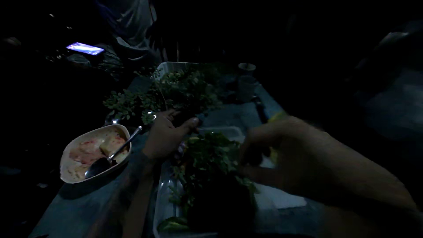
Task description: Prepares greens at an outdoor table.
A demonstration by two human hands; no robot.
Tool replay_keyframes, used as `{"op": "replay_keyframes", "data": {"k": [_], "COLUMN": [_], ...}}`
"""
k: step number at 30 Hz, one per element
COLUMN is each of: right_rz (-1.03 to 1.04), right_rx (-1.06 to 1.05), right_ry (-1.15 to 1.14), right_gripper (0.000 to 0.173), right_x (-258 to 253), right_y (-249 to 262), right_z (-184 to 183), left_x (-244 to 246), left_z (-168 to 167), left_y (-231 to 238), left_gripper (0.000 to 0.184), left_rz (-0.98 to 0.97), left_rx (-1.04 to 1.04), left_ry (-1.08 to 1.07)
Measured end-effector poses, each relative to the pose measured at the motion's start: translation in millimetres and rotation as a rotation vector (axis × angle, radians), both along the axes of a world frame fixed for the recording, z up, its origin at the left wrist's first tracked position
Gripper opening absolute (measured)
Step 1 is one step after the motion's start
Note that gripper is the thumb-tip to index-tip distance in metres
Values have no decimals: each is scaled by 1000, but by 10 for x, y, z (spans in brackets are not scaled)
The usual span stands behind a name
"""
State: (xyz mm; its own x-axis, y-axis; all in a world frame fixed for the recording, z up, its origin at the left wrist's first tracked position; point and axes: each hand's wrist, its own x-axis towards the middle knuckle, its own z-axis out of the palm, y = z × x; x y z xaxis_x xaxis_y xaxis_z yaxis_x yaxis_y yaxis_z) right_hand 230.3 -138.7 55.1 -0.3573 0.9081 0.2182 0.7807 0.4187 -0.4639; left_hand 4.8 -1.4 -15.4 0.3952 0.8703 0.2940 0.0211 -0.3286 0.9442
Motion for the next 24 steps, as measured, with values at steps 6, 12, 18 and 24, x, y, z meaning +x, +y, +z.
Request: {"op": "replay_keyframes", "data": {"k": [6,12,18,24], "right_rz": [420,-106,-251,-219], "right_rx": [-308,253,610,659], "right_ry": [-94,340,225,183], "right_gripper": [22,12,17,16], "right_x": [-158,-105,-135,-165], "right_y": [247,586,742,698], "right_z": [-1,-178,-522,-571], "left_x": [-24,-1,41,64], "left_z": [71,94,60,49], "left_y": [5,-1,-38,-41], "left_gripper": [29,28,16,12], "left_rz": [-67,-51,-58,10], "left_rx": [-110,-202,-170,-155], "left_ry": [29,10,36,73]}}
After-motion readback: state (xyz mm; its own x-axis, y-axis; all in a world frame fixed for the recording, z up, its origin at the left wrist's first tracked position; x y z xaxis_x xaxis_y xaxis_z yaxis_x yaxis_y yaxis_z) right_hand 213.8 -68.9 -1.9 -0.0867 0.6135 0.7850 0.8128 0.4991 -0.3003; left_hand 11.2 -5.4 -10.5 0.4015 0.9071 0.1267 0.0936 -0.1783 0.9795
